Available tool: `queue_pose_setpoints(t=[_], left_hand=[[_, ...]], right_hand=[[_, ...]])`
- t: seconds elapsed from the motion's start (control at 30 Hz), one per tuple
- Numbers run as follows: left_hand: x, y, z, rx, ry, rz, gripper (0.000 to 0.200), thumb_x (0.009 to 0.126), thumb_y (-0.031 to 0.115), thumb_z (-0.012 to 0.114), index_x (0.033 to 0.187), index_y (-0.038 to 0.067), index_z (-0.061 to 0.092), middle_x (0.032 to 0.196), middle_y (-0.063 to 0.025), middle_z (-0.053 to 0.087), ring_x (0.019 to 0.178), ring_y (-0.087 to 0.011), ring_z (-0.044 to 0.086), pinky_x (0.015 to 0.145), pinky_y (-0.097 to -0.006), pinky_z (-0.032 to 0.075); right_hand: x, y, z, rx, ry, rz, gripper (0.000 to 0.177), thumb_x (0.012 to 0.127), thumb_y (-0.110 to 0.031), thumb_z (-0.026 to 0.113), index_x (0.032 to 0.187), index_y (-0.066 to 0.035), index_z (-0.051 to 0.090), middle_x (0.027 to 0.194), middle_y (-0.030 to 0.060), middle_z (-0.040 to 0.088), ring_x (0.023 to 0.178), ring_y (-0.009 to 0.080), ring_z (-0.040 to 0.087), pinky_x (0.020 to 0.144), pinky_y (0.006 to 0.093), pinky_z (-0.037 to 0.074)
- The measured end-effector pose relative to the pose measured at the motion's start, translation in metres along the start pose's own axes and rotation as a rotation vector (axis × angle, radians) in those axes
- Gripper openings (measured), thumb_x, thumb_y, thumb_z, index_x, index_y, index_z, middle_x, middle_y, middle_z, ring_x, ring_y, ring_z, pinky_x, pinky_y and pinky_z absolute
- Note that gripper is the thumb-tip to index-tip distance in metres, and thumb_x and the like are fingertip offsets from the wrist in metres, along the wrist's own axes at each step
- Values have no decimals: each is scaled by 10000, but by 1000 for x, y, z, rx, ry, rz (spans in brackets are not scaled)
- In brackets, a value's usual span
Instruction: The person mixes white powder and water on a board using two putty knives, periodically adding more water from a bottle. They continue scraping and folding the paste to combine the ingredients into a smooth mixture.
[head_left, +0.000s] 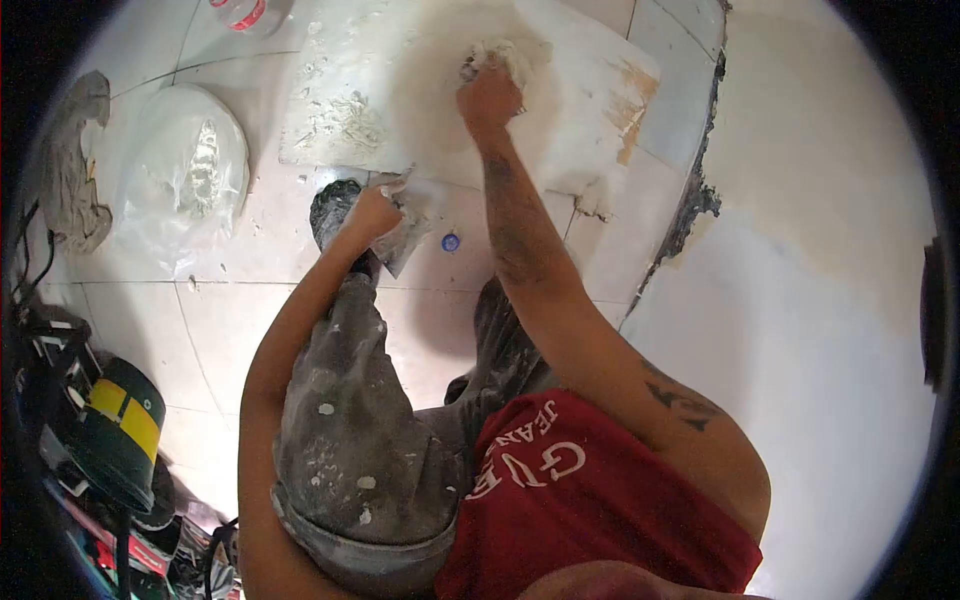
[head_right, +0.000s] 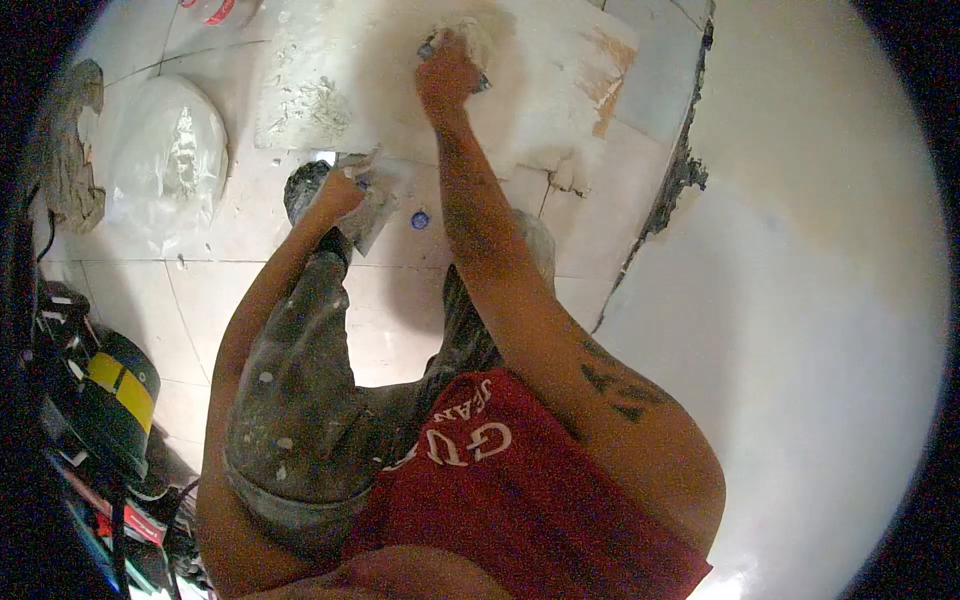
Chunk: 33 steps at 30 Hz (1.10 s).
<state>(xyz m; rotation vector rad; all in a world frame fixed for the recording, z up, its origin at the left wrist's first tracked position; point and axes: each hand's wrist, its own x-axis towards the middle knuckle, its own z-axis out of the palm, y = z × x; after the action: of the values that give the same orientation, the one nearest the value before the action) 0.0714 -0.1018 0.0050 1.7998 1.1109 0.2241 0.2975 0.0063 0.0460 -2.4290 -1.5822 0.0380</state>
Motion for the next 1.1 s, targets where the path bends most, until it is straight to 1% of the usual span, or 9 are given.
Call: queue_pose_setpoints(t=[0.1,0.2,0.3,0.33,0.43,0.47,0.77,1.0,1.1], left_hand=[[-1,12,-8,29,-31,-5,467,678,123,607,1144,132,570,974,-212,609,848,-343,608,750,-370,497],[-1,19,-10,44,-150,-175,460,684,126,593,1144,141,572,966,-210,610,846,-342,609,745,-377,497],[-2,17,-9,-60,-92,-204,458,687,131,583,1145,141,571,979,-211,605,861,-342,604,751,-375,494],[-3,20,-11,-50,-87,-177,458,687,130,584,1145,135,571,975,-212,606,865,-342,604,753,-376,493],[-3,16,-9,20,-84,-94,459,687,136,592,1145,117,571,972,-212,608,885,-343,598,765,-377,488],[-3,-4,4,69,-90,-65,459,688,143,599,1145,110,570,979,-210,608,897,-344,595,773,-376,485],[-4,6,-9,-72,-73,-102,485,688,188,657,1156,100,561,1061,-196,591,964,-341,575,825,-360,469],[-3,26,-22,-126,-182,-313,528,679,158,658,1194,174,543,1082,-190,584,985,-333,570,847,-353,458],[-5,36,-27,-179,-81,-179,544,672,154,661,1201,190,541,1119,-184,568,1017,-316,558,862,-349,449]], right_hand=[[35,18,-61,-8,-345,-13,413,671,-141,582,1072,-50,546,1002,158,604,915,311,592,740,436,483],[43,41,-80,188,-360,-105,347,668,-107,567,1011,-50,560,919,164,622,892,318,596,747,417,485],[26,36,-69,59,-352,-109,392,653,-89,574,1043,-64,559,962,159,607,864,326,599,719,424,489],[6,33,-57,142,-87,-282,412,639,-57,546,1051,-68,561,920,145,628,861,326,599,730,414,485],[-40,-12,-51,-61,-359,-241,548,646,-105,586,1187,-109,502,1152,128,515,876,306,598,666,450,480],[-56,-19,-38,-100,-321,-360,545,659,-127,599,1188,-80,477,1168,155,491,831,321,609,619,432,497],[-25,-59,9,63,13,-82,452,651,-132,639,1059,-17,484,1041,151,541,682,258,630,508,343,505],[38,-30,9,34,57,172,466,630,-153,675,1031,-9,485,927,144,573,811,292,613,656,397,506],[45,-34,-14,38,100,231,468,621,-157,672,1027,-6,495,939,152,575,811,294,614,658,399,505]])
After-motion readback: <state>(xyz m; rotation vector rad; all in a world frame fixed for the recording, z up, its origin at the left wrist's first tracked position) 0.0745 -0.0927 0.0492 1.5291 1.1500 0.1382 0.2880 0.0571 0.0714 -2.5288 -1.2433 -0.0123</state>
